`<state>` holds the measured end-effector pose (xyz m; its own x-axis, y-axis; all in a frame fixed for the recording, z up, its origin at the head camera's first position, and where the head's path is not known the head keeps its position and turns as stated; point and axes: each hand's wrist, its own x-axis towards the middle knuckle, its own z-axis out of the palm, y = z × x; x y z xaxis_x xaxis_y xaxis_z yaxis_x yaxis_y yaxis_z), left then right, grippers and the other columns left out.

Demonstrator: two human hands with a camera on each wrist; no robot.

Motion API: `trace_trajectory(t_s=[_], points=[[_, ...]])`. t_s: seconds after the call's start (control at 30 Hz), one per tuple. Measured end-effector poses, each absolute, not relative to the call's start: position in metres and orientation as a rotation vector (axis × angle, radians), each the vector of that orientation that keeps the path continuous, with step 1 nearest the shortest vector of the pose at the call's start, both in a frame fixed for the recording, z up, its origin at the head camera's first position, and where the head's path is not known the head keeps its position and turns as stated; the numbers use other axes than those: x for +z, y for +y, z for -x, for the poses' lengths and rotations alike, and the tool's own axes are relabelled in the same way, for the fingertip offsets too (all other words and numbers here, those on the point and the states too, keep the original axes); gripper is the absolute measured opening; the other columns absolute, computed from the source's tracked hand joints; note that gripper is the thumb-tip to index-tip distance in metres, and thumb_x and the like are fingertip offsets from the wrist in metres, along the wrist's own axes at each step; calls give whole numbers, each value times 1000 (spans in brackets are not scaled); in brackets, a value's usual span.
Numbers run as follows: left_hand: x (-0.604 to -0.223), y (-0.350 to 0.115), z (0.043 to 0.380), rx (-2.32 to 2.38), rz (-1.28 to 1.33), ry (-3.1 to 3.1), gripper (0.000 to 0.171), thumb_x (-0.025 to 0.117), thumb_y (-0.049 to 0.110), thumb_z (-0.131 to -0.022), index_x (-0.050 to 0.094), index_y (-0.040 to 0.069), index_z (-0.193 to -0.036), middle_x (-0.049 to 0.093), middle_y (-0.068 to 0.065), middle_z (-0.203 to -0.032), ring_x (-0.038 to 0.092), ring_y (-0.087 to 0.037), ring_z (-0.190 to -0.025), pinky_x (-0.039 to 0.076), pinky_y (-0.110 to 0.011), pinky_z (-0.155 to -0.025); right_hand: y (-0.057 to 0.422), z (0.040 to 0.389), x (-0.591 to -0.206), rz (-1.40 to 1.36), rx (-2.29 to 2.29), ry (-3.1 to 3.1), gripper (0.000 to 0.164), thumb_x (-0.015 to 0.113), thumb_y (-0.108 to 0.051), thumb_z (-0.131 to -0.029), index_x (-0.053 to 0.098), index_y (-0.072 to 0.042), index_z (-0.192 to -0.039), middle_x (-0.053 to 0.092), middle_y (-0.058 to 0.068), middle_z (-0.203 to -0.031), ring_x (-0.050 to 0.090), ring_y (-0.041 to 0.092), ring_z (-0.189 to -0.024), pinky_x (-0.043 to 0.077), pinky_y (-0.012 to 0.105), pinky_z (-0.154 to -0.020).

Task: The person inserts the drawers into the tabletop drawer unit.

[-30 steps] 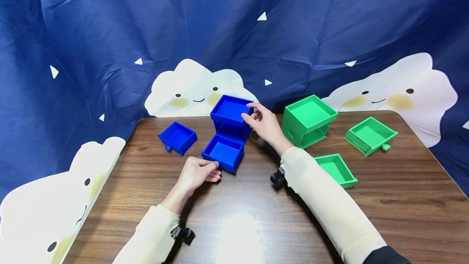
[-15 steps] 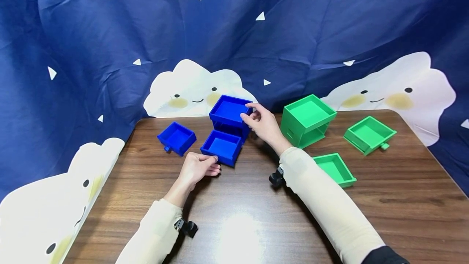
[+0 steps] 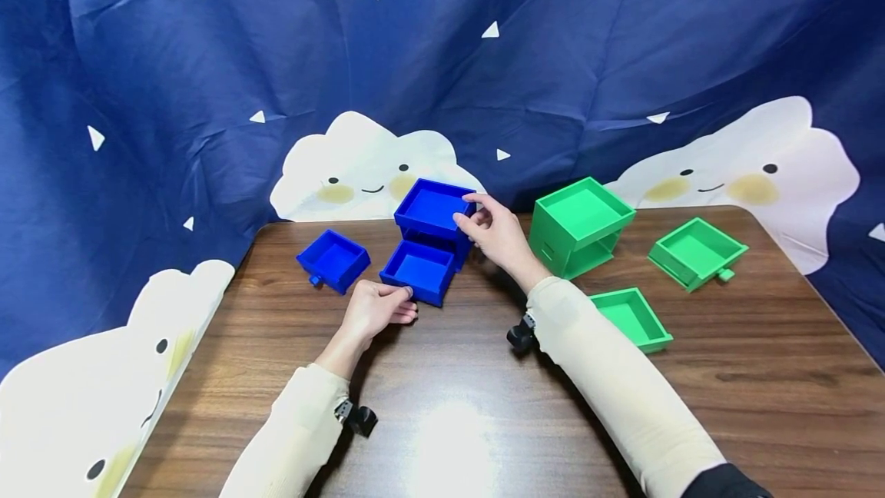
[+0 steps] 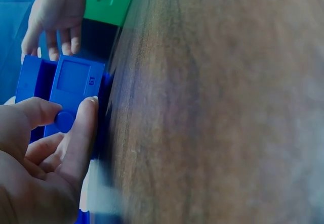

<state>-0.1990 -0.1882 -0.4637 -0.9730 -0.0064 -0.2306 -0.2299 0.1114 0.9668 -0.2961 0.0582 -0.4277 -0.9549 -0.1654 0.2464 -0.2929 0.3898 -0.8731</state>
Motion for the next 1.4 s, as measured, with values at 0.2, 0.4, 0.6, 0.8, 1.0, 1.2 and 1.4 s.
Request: trace_trajectory(t_s=[0.2,0.4,0.6,0.8,1.0,1.2,1.4], points=[[-464,-186,202,1963,230,2211,25,67,1,-101,73,-21,-111,79,-21,-78,75,-12,-59,65,-27,-63,59,297,-429,-414,1626,-2515,46,75,-32,-103,64,-12,-143,69,9,-93,64,19,-70,55,28,-68],[-465,-184,205,1960,234,2207,25,67,1,-101,73,-21,-111,79,-20,-76,75,-12,-58,65,-27,-63,58,297,-429,-422,1649,-2507,47,75,-32,-103,64,-11,-143,68,8,-91,63,19,-67,54,29,-65],[-466,-184,207,1958,232,2206,25,67,1,-101,73,-22,-110,79,-18,-75,74,-11,-58,65,-27,-63,58,297,-428,-423,1658,-2506,47,74,-32,-104,63,-10,-144,68,9,-91,63,21,-68,54,28,-65],[-466,-184,209,1938,224,2193,26,66,1,-102,73,-22,-112,78,-17,-76,74,-11,-59,65,-27,-64,58,297,-429,-433,1652,-2505,46,74,-31,-104,63,-9,-144,68,9,-91,63,23,-68,54,29,-65],[-465,-183,211,1900,217,2189,26,67,3,-103,73,-21,-110,78,-15,-75,74,-12,-59,65,-28,-64,57,296,-429,-433,1653,-2501,47,74,-29,-104,63,-9,-145,68,9,-91,62,19,-67,54,27,-64],[-465,-182,214,1900,225,2201,25,66,2,-102,73,-21,-110,77,-13,-73,73,-11,-58,65,-27,-63,57,296,-428,-439,1664,-2497,47,74,-29,-104,63,-8,-145,67,8,-90,62,17,-66,54,26,-64],[-466,-183,219,1893,234,2200,27,66,3,-102,73,-20,-112,78,-13,-74,73,-11,-59,65,-27,-63,58,296,-429,-439,1680,-2496,48,74,-29,-104,63,-8,-145,66,8,-91,63,20,-67,54,26,-63]])
